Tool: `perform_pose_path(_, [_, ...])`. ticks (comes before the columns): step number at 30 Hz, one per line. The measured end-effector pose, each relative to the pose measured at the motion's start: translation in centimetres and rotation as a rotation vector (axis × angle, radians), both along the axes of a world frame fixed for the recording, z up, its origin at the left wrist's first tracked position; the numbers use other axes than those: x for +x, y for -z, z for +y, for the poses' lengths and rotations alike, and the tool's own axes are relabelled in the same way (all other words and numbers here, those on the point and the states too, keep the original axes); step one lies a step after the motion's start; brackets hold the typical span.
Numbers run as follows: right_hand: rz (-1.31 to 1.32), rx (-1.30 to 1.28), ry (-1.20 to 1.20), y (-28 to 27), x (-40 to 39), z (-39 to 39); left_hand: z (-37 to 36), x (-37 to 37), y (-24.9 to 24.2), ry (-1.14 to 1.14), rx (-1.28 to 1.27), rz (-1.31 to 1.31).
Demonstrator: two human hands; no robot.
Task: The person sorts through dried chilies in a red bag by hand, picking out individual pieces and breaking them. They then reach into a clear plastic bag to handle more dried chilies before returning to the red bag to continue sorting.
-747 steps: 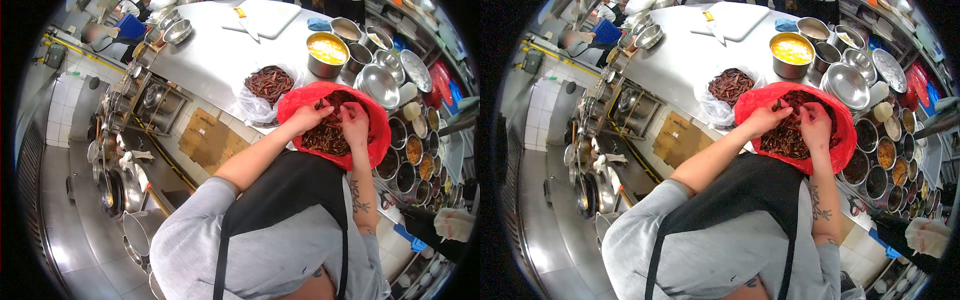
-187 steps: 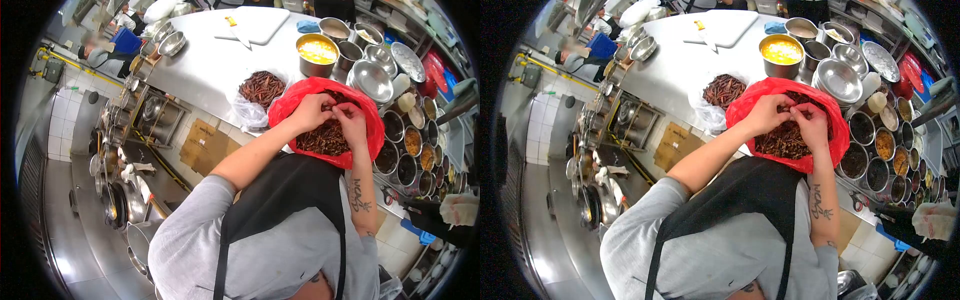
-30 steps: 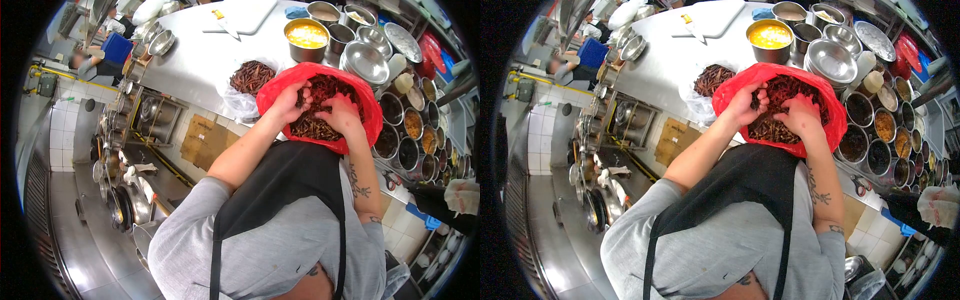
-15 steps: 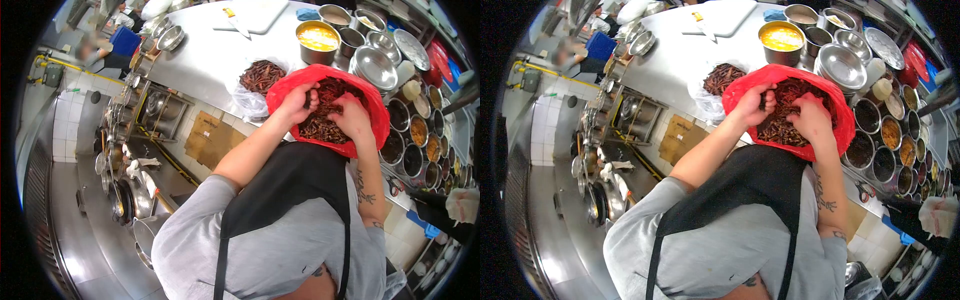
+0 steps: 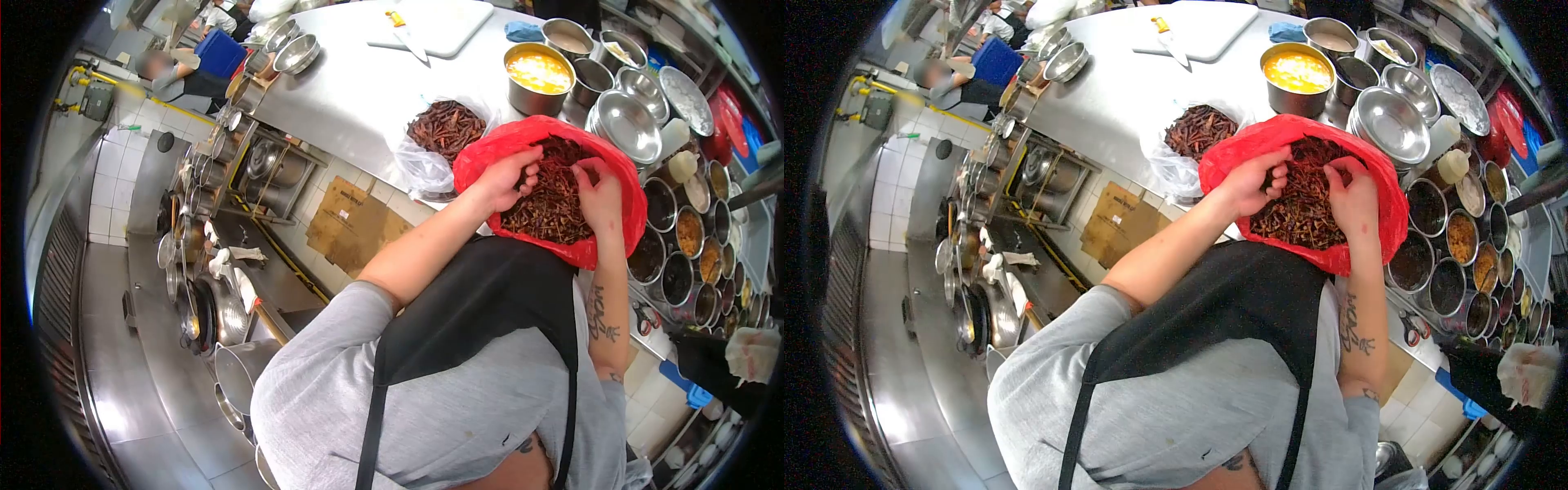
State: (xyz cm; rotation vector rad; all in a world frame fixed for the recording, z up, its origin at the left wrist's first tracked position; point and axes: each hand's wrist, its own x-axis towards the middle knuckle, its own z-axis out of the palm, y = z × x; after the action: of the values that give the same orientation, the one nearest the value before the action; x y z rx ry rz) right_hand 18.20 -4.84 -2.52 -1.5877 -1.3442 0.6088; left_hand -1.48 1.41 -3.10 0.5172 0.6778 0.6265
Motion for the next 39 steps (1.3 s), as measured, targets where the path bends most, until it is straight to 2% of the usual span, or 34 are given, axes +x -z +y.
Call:
perform_pose_path(1, [0.01, -0.007, -0.013, -0.2, -0.1, 0.0, -0.5, 0.3, -0.3, -0.004, 0.111, 0.084])
perform_pose_path(4, [0.012, -0.019, -0.05, -1.9, -0.7, -0.6, -1.3, 0.9, -0.3, 0.045, 0.239, 0.184])
perform_pose_path(8, [-0.005, 0.018, -0.122, -0.6, -0.7, -0.3, -1.3, 0.6, -0.1, 0.071, 0.247, 0.171])
perform_pose_path(11, [-0.008, 0.021, -0.158, -0.6, -0.8, -0.5, -1.8, 1.0, -0.7, 0.028, 0.412, 0.352])
perform_pose_path(14, [0.036, 0.003, -0.16, -0.6, -1.0, -0.4, -2.6, 1.3, -1.7, 0.028, 0.566, 0.358])
perform_pose_path(18, [0.02, 0.001, -0.176, -1.5, -1.3, -0.6, -2.2, 1.5, -0.6, -0.027, 0.788, 0.438])
perform_pose_path(19, [0.008, -0.008, -0.169, -1.6, -1.3, -0.7, -1.8, 2.0, 0.8, -0.132, 0.894, 0.404])
perform_pose_path(22, [-0.089, 0.073, -0.163, -0.7, -1.2, -0.5, -1.9, 2.1, 0.8, -0.183, 0.783, 0.445])
perform_pose_path(23, [0.014, -0.141, -0.158, -0.9, -1.2, -0.6, -2.0, 2.0, 0.7, -0.203, 0.885, 0.49])
perform_pose_path(26, [-0.494, -0.005, -0.109, -0.1, -1.0, -0.6, -1.9, 0.6, 0.2, 0.021, 0.9, 0.69])
perform_pose_path(27, [-0.488, -0.186, -0.155, 0.0, -1.1, -0.5, -1.7, 0.6, 1.1, 0.042, 0.942, 0.751])
perform_pose_path(30, [-0.644, -0.467, -0.277, -1.5, -2.4, -1.2, -2.0, 0.2, 2.2, 0.066, 1.378, 0.903])
perform_pose_path(31, [-0.642, -0.465, -0.256, -0.8, -2.6, -1.1, -2.1, 0.4, 2.3, 0.216, 1.282, 1.005])
perform_pose_path(34, [-0.605, -0.472, -0.279, -1.5, -2.4, -0.8, -2.6, 0.9, 0.8, 0.298, 1.223, 1.103])
perform_pose_path(39, [-0.447, -0.324, -0.255, -0.9, -1.7, -0.9, -2.5, 1.1, 0.8, 0.12, 1.219, 0.929])
